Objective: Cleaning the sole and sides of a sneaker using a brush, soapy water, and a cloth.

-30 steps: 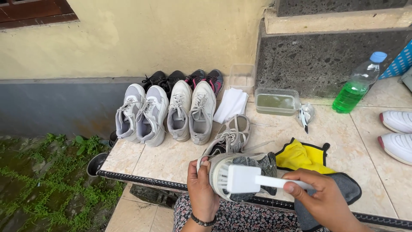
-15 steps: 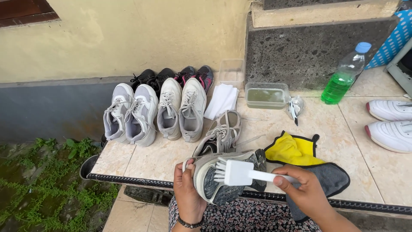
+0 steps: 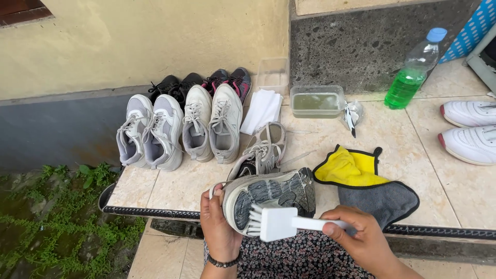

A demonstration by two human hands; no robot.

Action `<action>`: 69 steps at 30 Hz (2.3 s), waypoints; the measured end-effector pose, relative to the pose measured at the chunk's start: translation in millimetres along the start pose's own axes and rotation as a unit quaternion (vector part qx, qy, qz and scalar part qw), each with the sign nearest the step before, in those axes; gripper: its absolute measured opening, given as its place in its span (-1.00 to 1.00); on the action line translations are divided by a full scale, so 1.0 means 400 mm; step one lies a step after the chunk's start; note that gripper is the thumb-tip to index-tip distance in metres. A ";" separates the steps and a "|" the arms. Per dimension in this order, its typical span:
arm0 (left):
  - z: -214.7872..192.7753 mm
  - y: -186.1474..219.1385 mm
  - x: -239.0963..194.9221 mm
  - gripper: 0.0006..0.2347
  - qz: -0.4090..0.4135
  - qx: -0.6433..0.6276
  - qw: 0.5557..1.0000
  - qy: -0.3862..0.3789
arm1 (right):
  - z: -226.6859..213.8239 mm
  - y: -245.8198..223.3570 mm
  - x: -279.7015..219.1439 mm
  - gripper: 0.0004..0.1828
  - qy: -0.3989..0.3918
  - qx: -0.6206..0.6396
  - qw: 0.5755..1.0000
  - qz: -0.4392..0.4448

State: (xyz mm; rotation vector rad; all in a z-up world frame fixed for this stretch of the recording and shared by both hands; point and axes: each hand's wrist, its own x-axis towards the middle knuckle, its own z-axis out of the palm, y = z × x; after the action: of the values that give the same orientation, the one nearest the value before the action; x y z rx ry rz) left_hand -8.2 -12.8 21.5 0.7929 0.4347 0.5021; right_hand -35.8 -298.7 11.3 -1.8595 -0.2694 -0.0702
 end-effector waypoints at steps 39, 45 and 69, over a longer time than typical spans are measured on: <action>-0.036 -0.006 -0.059 -0.86 -0.014 -0.007 1.000 0.027 | 0.032 0.139 -0.132 -0.70 0.052 0.089 0.985 0.141; -0.068 0.010 -0.051 -0.85 -0.021 0.017 0.999 0.028 | -0.057 0.261 -0.087 -0.71 0.124 0.036 0.970 0.208; -0.124 0.035 0.046 -0.86 -0.041 -0.073 0.993 0.080 | 0.014 0.232 -0.045 -0.72 0.096 0.057 0.960 0.256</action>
State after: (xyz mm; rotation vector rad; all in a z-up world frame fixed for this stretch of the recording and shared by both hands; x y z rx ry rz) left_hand -24.0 33.6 -2.2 0.5947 0.5699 0.5169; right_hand -33.3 -321.9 -80.6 -1.7403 0.3383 0.1187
